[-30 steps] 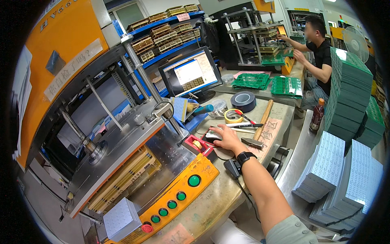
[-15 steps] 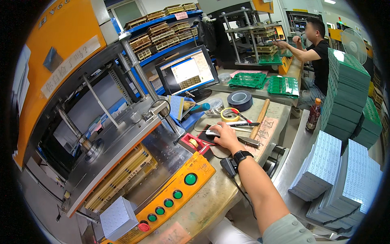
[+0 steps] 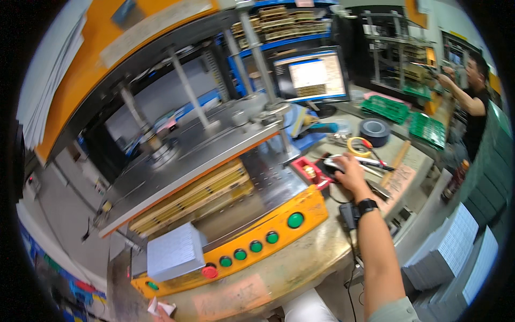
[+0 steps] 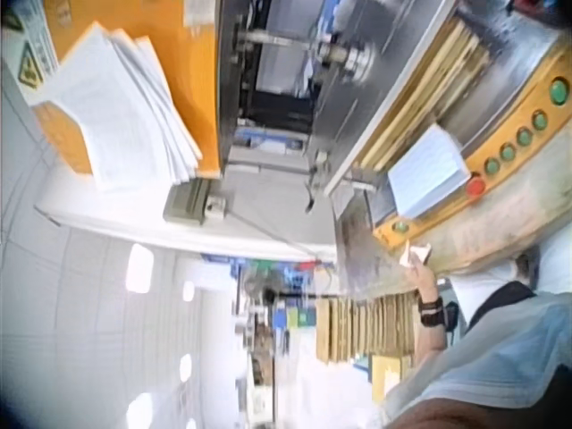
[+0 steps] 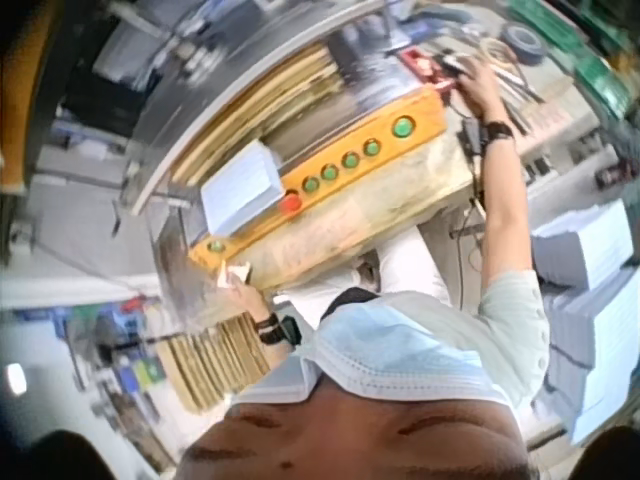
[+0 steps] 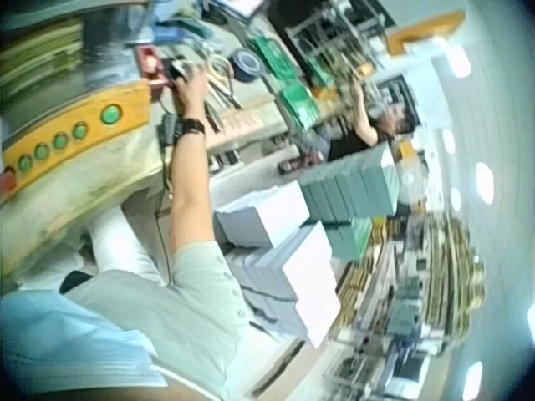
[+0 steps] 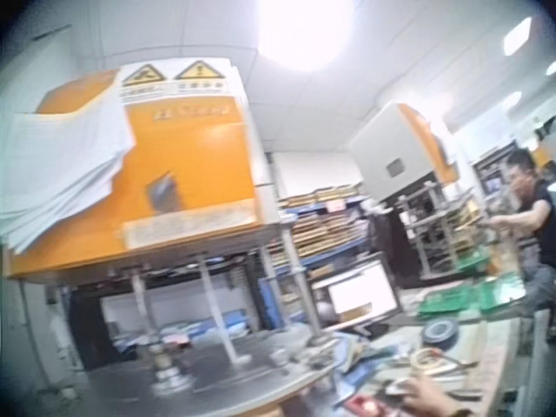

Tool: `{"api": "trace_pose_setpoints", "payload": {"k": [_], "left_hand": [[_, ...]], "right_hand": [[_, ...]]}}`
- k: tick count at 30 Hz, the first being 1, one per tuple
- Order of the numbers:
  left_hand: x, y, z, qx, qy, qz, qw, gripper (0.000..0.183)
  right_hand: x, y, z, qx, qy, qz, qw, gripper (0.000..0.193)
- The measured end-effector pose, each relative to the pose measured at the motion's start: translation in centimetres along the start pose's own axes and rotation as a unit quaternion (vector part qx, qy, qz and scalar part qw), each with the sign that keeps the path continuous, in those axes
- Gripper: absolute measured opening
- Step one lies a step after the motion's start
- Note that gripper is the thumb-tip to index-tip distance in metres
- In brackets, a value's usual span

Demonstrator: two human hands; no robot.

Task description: Operating an industrial press machine, monitoring status on a computer, and applying tape to the machine components.

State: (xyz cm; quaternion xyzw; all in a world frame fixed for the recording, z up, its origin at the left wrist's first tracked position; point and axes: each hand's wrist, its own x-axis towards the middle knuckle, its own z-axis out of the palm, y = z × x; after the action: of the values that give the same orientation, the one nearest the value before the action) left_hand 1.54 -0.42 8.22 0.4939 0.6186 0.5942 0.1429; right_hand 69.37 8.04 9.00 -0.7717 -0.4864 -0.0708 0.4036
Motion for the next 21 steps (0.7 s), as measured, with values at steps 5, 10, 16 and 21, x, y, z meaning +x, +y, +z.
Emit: {"api": "trace_pose_setpoints", "payload": {"k": [5, 10, 16, 21], "left_hand": [[0.4, 0.4, 0.0, 0.000, -0.018, 0.025, 1.000, 0.029], [0.3, 0.7, 0.4, -0.059, -0.012, -0.004, 0.998, 0.026], [-0.5, 1.7, -0.3, -0.003, -0.010, -0.007, 1.000, 0.037], [-0.7, 2.5, 0.3, 0.078, 0.033, 0.059, 0.995, 0.044]], "right_hand": [[0.2, -0.2, -0.1, 0.045, 0.007, -0.010, 0.999, 0.048], [0.5, 0.7, 0.4, 0.040, 0.006, -0.016, 0.999, 0.047], [0.3, 0.1, 0.7, 0.017, -0.007, -0.004, 1.000, 0.048], [0.0, 0.3, 0.7, 0.011, 0.006, -0.012, 1.000, 0.046]]}}
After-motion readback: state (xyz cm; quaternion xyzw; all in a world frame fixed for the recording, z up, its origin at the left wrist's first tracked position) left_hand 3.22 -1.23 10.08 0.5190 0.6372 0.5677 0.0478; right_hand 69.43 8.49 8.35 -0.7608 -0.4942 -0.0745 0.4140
